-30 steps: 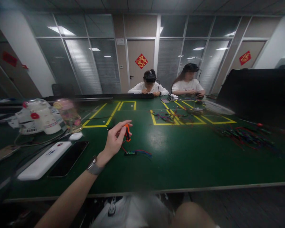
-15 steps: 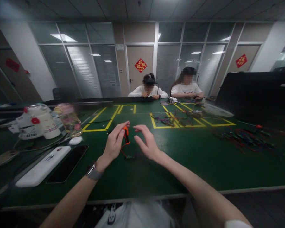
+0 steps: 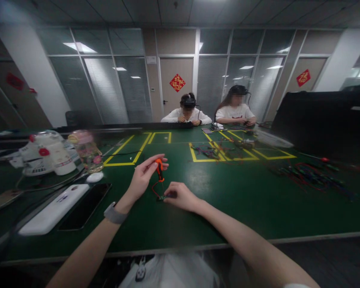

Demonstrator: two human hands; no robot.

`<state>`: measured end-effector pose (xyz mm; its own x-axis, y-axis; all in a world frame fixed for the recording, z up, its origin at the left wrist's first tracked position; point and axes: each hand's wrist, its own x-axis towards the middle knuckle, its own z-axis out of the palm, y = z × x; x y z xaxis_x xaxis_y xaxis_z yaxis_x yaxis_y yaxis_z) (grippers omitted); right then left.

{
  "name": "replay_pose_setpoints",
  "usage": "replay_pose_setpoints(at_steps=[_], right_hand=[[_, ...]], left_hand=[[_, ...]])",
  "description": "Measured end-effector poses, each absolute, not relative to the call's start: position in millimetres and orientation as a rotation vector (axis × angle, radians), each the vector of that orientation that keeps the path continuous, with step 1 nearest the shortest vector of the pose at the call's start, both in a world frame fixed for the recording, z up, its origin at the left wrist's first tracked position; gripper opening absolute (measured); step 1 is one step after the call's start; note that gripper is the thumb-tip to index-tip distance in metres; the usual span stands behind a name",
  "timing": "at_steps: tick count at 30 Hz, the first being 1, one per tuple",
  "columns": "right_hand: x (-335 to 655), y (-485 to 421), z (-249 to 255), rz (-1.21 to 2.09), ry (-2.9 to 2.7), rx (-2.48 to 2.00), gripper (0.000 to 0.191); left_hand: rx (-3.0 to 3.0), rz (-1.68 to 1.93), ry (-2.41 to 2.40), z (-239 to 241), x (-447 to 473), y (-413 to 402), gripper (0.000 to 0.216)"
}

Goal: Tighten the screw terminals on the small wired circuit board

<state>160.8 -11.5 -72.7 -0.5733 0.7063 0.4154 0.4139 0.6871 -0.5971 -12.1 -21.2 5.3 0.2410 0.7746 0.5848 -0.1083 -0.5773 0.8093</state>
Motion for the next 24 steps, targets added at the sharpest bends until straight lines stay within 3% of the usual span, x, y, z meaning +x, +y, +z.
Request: replay_pose_setpoints(at_steps=[24], right_hand=[[158.4,-9.3,-76.7,0.764,-2.130,-0.932,0.011]], left_hand=[[1.762,1.466,0.684,5.5,-14.6,-15.7,0.017]])
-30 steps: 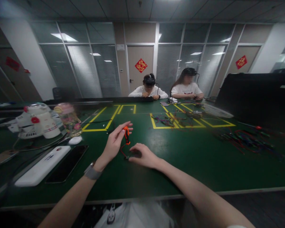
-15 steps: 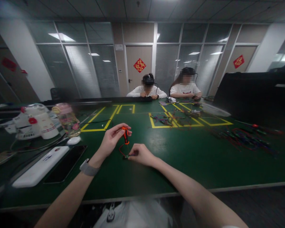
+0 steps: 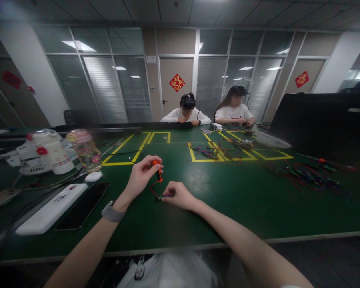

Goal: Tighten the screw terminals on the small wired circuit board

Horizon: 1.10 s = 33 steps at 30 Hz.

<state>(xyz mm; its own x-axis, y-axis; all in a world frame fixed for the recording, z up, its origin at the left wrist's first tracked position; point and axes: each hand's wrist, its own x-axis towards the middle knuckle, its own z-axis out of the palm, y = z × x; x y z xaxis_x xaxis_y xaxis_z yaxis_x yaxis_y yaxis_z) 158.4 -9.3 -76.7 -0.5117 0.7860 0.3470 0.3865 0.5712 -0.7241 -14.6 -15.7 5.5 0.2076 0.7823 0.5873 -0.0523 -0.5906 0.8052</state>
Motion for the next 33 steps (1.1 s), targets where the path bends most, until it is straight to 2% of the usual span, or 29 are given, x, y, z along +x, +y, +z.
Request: replay_pose_setpoints(at_steps=[7,19,29,33], right_hand=[[156.8,-10.1,-75.4,0.765,-2.130,-0.933,0.010],[157.9,-10.1,-75.8,0.737,-2.154,-0.930,0.010],[158.2,-9.6,-75.9,0.719,-2.170,-0.935,0.010],[158.4,-10.1,-75.0,0.730,-2.172,-0.928,0.010]], left_hand=[[1.666,1.432,0.624,1.9,-18.7,-11.0,0.029],[1.620,1.446,0.635,5.6,-18.2,-13.0,0.031],[1.807,1.667,0.823,3.9,-17.1,-12.1,0.012],[1.788,1.580,0.773,3.3,-14.6,-14.7,0.024]])
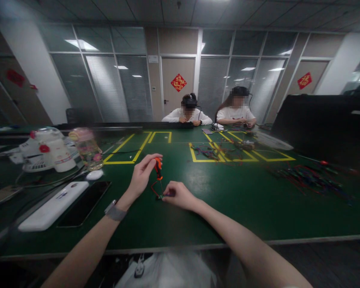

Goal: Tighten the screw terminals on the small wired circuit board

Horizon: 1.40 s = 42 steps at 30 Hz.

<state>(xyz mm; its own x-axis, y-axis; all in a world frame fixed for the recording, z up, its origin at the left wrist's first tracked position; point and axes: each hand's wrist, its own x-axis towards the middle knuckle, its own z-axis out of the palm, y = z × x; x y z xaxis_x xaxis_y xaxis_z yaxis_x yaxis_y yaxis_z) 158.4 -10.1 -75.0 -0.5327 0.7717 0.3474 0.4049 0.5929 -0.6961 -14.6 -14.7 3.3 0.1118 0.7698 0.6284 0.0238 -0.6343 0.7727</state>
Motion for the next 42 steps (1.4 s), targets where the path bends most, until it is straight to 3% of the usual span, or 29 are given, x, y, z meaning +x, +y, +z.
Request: replay_pose_setpoints(at_steps=[8,42], right_hand=[[158.8,-9.7,-75.6,0.731,-2.175,-0.921,0.010],[159.8,-10.2,-73.5,0.728,-2.198,-0.910,0.010]], left_hand=[[1.464,1.434,0.542,1.4,-13.2,-12.5,0.032],[1.424,1.461,0.594,-1.4,-12.1,-9.3,0.032]])
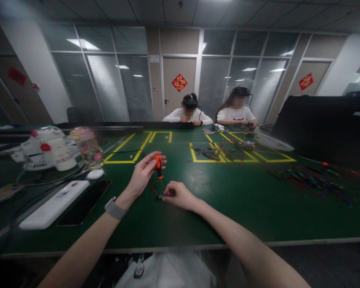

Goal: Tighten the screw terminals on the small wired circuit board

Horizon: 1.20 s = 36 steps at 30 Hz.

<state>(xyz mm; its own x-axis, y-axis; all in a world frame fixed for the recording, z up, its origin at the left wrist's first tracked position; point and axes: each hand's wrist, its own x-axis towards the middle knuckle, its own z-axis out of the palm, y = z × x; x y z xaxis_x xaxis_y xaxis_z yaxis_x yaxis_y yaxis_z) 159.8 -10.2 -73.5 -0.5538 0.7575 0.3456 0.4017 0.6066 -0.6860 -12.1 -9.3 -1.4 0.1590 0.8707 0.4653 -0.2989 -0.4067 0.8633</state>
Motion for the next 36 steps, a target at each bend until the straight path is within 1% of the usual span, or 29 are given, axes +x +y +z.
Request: replay_pose_setpoints(at_steps=[10,15,19,27,32,36], right_hand=[[158.9,-12.2,-70.9,0.738,-2.193,-0.946,0.010],[159.5,-9.8,-73.5,0.736,-2.198,-0.927,0.011],[160.0,-8.2,-75.5,0.750,-2.196,-0.926,0.011],[159.6,-8.7,-75.0,0.742,-2.191,-0.931,0.012],[159.9,-8.6,-74.7,0.738,-2.197,-0.930,0.011],[160.2,-8.4,-75.3,0.736,-2.200,-0.918,0.011]], left_hand=[[1.780,1.492,0.665,-0.2,-6.4,-25.7,0.026],[1.899,1.566,0.710,-3.6,-4.3,-26.3,0.018],[1.909,1.594,0.731,-5.0,-4.7,-23.0,0.016],[1.818,1.516,0.641,-0.3,-3.6,-26.0,0.024],[1.784,1.523,0.646,-0.1,-3.8,-25.3,0.024],[1.869,1.552,0.712,-2.3,-5.3,-22.7,0.020]])
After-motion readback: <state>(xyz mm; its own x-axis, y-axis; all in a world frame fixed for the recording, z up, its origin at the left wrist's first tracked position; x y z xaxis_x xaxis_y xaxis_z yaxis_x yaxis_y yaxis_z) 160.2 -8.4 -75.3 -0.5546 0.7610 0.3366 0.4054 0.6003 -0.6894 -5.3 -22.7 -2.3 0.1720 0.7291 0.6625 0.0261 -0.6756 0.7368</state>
